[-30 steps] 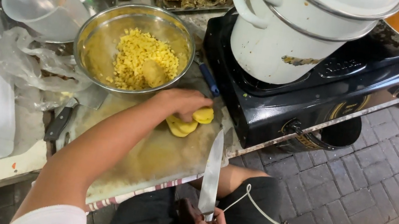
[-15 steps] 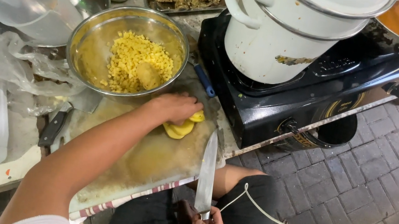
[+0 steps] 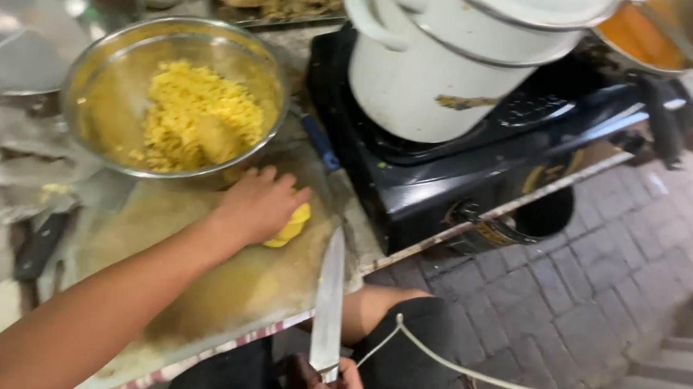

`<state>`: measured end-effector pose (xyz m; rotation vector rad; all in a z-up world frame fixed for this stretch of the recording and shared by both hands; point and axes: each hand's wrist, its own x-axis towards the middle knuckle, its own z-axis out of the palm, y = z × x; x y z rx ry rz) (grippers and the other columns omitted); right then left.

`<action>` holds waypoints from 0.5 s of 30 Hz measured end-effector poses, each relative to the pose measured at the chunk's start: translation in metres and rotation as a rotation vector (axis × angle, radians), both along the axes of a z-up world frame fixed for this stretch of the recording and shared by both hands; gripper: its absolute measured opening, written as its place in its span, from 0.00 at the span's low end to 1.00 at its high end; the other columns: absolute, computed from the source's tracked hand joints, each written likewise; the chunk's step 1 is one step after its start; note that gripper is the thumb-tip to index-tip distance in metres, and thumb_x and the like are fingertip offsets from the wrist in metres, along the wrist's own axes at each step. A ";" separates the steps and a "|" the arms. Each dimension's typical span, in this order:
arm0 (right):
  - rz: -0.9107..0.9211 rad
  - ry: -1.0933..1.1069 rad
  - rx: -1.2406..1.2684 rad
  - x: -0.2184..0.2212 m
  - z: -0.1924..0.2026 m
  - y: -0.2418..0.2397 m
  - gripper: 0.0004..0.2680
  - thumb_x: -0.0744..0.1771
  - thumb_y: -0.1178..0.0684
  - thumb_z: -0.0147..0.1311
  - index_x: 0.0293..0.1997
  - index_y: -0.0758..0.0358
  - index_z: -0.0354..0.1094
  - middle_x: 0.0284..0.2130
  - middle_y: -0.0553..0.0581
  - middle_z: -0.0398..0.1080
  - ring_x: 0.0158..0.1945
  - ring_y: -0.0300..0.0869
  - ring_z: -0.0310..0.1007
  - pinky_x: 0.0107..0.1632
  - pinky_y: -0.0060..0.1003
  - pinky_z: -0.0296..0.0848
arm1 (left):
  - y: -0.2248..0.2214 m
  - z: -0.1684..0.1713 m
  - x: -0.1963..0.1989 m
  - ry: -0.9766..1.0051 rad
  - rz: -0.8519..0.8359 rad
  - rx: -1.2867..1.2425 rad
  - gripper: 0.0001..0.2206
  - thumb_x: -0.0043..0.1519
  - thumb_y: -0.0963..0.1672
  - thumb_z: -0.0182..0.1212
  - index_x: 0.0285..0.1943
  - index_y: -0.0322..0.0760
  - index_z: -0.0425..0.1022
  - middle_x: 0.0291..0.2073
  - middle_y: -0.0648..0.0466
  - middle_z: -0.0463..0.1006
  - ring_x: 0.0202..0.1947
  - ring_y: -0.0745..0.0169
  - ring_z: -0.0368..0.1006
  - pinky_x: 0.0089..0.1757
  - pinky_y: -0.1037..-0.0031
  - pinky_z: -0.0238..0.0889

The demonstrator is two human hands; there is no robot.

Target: Dicing peeled potato slices into small cubes on a wooden cutting board using a kitchen knife.

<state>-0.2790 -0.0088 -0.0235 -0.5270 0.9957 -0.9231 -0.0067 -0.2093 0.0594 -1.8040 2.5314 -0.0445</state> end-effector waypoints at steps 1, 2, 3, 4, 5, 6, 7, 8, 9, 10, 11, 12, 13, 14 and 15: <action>0.034 0.031 0.040 0.001 0.001 -0.001 0.09 0.63 0.63 0.52 0.46 0.64 0.62 0.22 0.59 0.62 0.14 0.42 0.59 0.12 0.34 0.54 | -0.003 -0.016 -0.001 -0.063 0.012 -0.077 0.12 0.59 0.43 0.46 0.49 0.47 0.71 0.36 0.48 0.76 0.37 0.40 0.72 0.34 0.54 0.66; 0.005 0.036 0.026 0.000 -0.004 -0.001 0.09 0.63 0.63 0.52 0.46 0.64 0.62 0.22 0.59 0.62 0.14 0.42 0.59 0.12 0.34 0.54 | -0.004 -0.021 -0.003 -0.057 -0.016 -0.092 0.12 0.59 0.43 0.46 0.49 0.47 0.71 0.36 0.48 0.76 0.37 0.40 0.72 0.34 0.54 0.66; -0.022 -0.015 0.010 -0.001 -0.009 -0.001 0.09 0.63 0.64 0.53 0.44 0.68 0.61 0.21 0.61 0.62 0.13 0.44 0.58 0.14 0.34 0.53 | -0.005 -0.025 -0.004 -0.097 -0.017 -0.038 0.13 0.59 0.41 0.46 0.50 0.44 0.71 0.37 0.46 0.76 0.37 0.40 0.72 0.33 0.55 0.67; -0.030 -0.071 -0.001 0.001 -0.015 -0.001 0.08 0.63 0.65 0.55 0.43 0.71 0.60 0.19 0.64 0.62 0.12 0.45 0.57 0.16 0.33 0.52 | -0.001 -0.030 0.000 -0.142 -0.001 0.022 0.14 0.58 0.39 0.46 0.52 0.42 0.70 0.38 0.45 0.77 0.37 0.40 0.72 0.32 0.57 0.67; -0.040 -0.071 -0.010 -0.001 -0.017 -0.001 0.08 0.63 0.65 0.55 0.43 0.71 0.60 0.19 0.64 0.62 0.12 0.45 0.57 0.16 0.33 0.52 | 0.000 -0.017 -0.002 -0.142 -0.010 0.013 0.14 0.58 0.39 0.46 0.52 0.42 0.70 0.38 0.45 0.77 0.37 0.40 0.72 0.32 0.57 0.67; -0.054 -0.088 0.019 -0.002 -0.020 -0.002 0.09 0.63 0.65 0.55 0.44 0.72 0.61 0.20 0.63 0.60 0.13 0.44 0.55 0.18 0.33 0.53 | 0.001 -0.004 -0.002 -0.092 0.023 0.072 0.19 0.58 0.38 0.45 0.59 0.41 0.66 0.42 0.44 0.77 0.41 0.38 0.72 0.34 0.56 0.69; -0.067 -0.105 0.047 -0.002 -0.024 -0.003 0.09 0.63 0.66 0.55 0.45 0.73 0.61 0.20 0.62 0.58 0.14 0.43 0.53 0.19 0.33 0.54 | 0.003 0.009 -0.002 -0.042 0.056 0.131 0.23 0.59 0.36 0.44 0.66 0.40 0.62 0.47 0.43 0.76 0.44 0.37 0.72 0.36 0.55 0.71; -0.067 -0.107 0.048 -0.002 -0.018 -0.003 0.09 0.63 0.66 0.55 0.45 0.73 0.61 0.20 0.62 0.58 0.14 0.43 0.53 0.19 0.33 0.54 | 0.006 0.015 -0.001 -0.043 0.057 0.132 0.23 0.59 0.36 0.44 0.66 0.40 0.62 0.47 0.43 0.76 0.44 0.37 0.72 0.36 0.55 0.71; -0.072 -0.098 0.084 -0.001 -0.012 -0.003 0.08 0.64 0.66 0.55 0.44 0.72 0.61 0.19 0.61 0.58 0.14 0.43 0.53 0.20 0.34 0.54 | 0.008 0.022 -0.001 0.082 0.096 0.157 0.26 0.56 0.36 0.48 0.66 0.40 0.59 0.47 0.43 0.75 0.43 0.37 0.73 0.35 0.52 0.71; -0.077 -0.087 0.120 -0.001 -0.006 -0.004 0.07 0.64 0.66 0.54 0.42 0.70 0.60 0.18 0.60 0.57 0.13 0.43 0.53 0.21 0.35 0.53 | 0.010 0.028 -0.001 0.209 0.134 0.181 0.30 0.52 0.36 0.53 0.67 0.40 0.57 0.48 0.43 0.74 0.42 0.37 0.73 0.34 0.50 0.70; -0.077 -0.088 0.120 -0.002 -0.012 -0.003 0.07 0.64 0.66 0.54 0.42 0.70 0.60 0.18 0.60 0.57 0.13 0.43 0.53 0.21 0.35 0.53 | 0.019 0.042 -0.003 0.208 0.134 0.182 0.30 0.52 0.36 0.53 0.67 0.40 0.57 0.48 0.43 0.74 0.42 0.37 0.73 0.34 0.50 0.70; -0.073 -0.106 0.072 -0.003 -0.018 -0.002 0.08 0.64 0.65 0.54 0.44 0.72 0.61 0.20 0.61 0.59 0.14 0.43 0.54 0.21 0.34 0.53 | 0.026 0.055 -0.005 0.395 0.208 0.223 0.25 0.58 0.39 0.53 0.66 0.40 0.55 0.53 0.43 0.69 0.42 0.34 0.73 0.36 0.48 0.69; -0.068 -0.124 0.023 -0.003 -0.024 -0.002 0.09 0.63 0.65 0.54 0.45 0.74 0.61 0.22 0.62 0.61 0.14 0.42 0.55 0.21 0.33 0.53 | 0.033 0.068 -0.006 0.583 0.281 0.264 0.21 0.63 0.43 0.52 0.64 0.40 0.54 0.59 0.43 0.65 0.42 0.30 0.74 0.38 0.47 0.68; -0.066 -0.125 0.026 -0.007 -0.024 -0.002 0.09 0.63 0.65 0.54 0.45 0.74 0.61 0.22 0.62 0.61 0.14 0.42 0.55 0.21 0.33 0.53 | 0.041 0.072 -0.008 0.582 0.284 0.266 0.21 0.63 0.43 0.52 0.64 0.40 0.54 0.59 0.43 0.65 0.42 0.30 0.74 0.38 0.47 0.68; -0.044 -0.046 -0.071 -0.010 -0.024 -0.001 0.10 0.63 0.64 0.55 0.45 0.72 0.61 0.21 0.61 0.64 0.14 0.42 0.58 0.19 0.33 0.55 | 0.050 0.075 -0.010 0.763 0.457 0.287 0.22 0.61 0.46 0.54 0.64 0.43 0.56 0.58 0.44 0.68 0.47 0.36 0.71 0.44 0.52 0.64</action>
